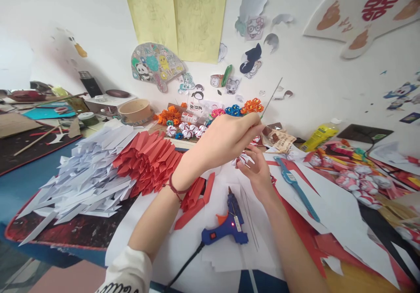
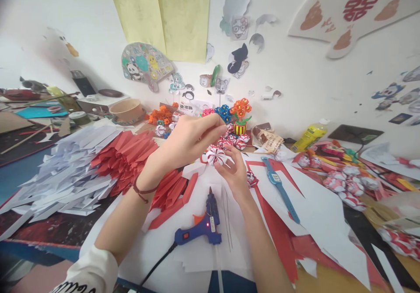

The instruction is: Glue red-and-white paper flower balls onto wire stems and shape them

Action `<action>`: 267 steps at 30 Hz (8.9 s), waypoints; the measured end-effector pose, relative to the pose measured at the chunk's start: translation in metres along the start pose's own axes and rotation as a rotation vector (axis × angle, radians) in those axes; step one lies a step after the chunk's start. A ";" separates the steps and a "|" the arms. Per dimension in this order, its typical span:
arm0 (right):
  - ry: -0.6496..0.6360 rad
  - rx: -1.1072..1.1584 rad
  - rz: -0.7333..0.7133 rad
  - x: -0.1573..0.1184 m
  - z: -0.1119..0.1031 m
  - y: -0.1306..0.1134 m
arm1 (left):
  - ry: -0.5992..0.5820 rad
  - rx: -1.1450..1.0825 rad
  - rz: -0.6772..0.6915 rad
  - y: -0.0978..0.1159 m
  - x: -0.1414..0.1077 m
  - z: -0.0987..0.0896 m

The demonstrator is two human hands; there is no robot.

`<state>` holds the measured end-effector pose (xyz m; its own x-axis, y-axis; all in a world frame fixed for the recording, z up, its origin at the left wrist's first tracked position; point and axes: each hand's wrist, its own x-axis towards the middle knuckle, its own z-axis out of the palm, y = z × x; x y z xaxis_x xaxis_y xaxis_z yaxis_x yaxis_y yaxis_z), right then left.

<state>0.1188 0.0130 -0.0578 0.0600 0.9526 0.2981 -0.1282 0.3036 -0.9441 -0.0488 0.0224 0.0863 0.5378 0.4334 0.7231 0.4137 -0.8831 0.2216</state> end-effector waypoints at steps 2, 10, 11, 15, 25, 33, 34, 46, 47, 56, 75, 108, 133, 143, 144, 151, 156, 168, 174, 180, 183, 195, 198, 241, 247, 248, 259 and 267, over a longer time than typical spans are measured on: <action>0.003 0.001 0.000 0.000 0.000 0.000 | 0.002 -0.006 -0.016 0.000 0.000 -0.001; 0.022 0.021 0.015 -0.001 0.000 0.000 | 0.003 0.082 -0.041 0.000 0.000 -0.001; 0.024 0.021 0.014 -0.001 0.001 0.000 | 0.005 0.094 -0.047 0.000 0.000 -0.001; 0.027 0.016 0.002 -0.001 0.002 0.000 | 0.007 0.135 -0.063 -0.001 -0.001 0.000; 0.030 -0.032 -0.017 0.000 0.000 0.002 | 0.007 0.170 -0.066 -0.006 -0.001 0.002; -0.047 -0.018 -0.016 -0.002 0.000 0.002 | 0.031 0.119 -0.102 -0.010 0.000 0.004; -0.054 -0.017 -0.010 -0.002 0.000 0.002 | 0.030 0.113 -0.103 -0.011 0.000 0.004; -0.117 -0.008 0.060 -0.002 0.002 -0.001 | 0.048 0.096 -0.065 -0.015 0.000 0.008; -0.116 -0.004 0.060 -0.002 0.002 -0.001 | 0.048 0.091 -0.060 -0.014 0.000 0.008; -0.147 -0.046 0.073 -0.003 0.001 0.003 | 0.045 0.105 -0.098 -0.014 0.000 0.007; -0.305 0.015 0.115 -0.007 0.005 0.001 | 0.055 0.096 -0.171 -0.016 0.000 0.007; -0.246 0.041 0.068 -0.007 0.005 -0.001 | 0.079 0.007 -0.217 -0.011 0.002 0.006; -0.171 -0.016 -0.035 -0.005 0.006 0.002 | 0.042 0.002 -0.200 -0.014 0.002 0.006; -0.152 -0.031 -0.039 -0.004 0.007 -0.002 | 0.033 0.002 -0.179 -0.015 0.001 0.004; -0.147 -0.035 -0.043 -0.004 0.007 -0.002 | 0.032 0.009 -0.180 -0.015 0.001 0.004; -0.133 -0.031 -0.049 -0.004 0.006 0.000 | 0.005 0.042 -0.208 -0.018 0.000 0.004; -0.110 -0.024 -0.047 -0.004 0.004 0.003 | -0.001 0.023 -0.209 -0.020 -0.001 0.003; -0.103 -0.066 -0.066 -0.002 0.005 0.004 | 0.020 0.011 -0.143 -0.016 -0.001 0.005; -0.063 -0.161 -0.105 0.002 0.001 0.011 | -0.079 -0.003 -0.082 -0.016 -0.002 0.007; -0.074 -0.189 -0.109 0.004 -0.003 0.017 | -0.115 0.081 -0.013 -0.014 -0.001 0.018; -0.088 -0.182 -0.094 0.003 -0.002 0.016 | -0.084 0.084 -0.003 -0.014 0.000 0.022; 0.008 -0.272 -0.237 -0.003 0.004 0.005 | -0.044 -0.135 -0.003 -0.011 -0.001 -0.004; 0.058 -0.444 -0.350 -0.012 0.008 -0.004 | -0.033 -0.183 0.061 0.004 -0.005 -0.024; -0.023 -0.109 -0.293 -0.039 0.020 -0.022 | 0.030 -0.290 0.081 0.030 -0.010 -0.073; -0.100 0.031 -0.029 -0.035 0.022 -0.025 | -0.191 -0.226 0.110 0.027 -0.008 -0.080; -0.112 0.045 -0.004 -0.035 0.023 -0.026 | -0.237 -0.209 0.126 0.027 -0.006 -0.082; -0.246 0.075 0.082 -0.030 0.021 -0.026 | -0.182 -0.184 0.097 0.021 -0.009 -0.069; -0.222 0.119 0.029 -0.035 0.017 -0.024 | -0.120 -0.324 0.073 0.017 -0.017 -0.085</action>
<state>0.1034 -0.0272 -0.0437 -0.1628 0.9376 0.3071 -0.2429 0.2636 -0.9336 -0.1139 -0.0156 0.1333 0.6476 0.3685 0.6670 0.1268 -0.9152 0.3825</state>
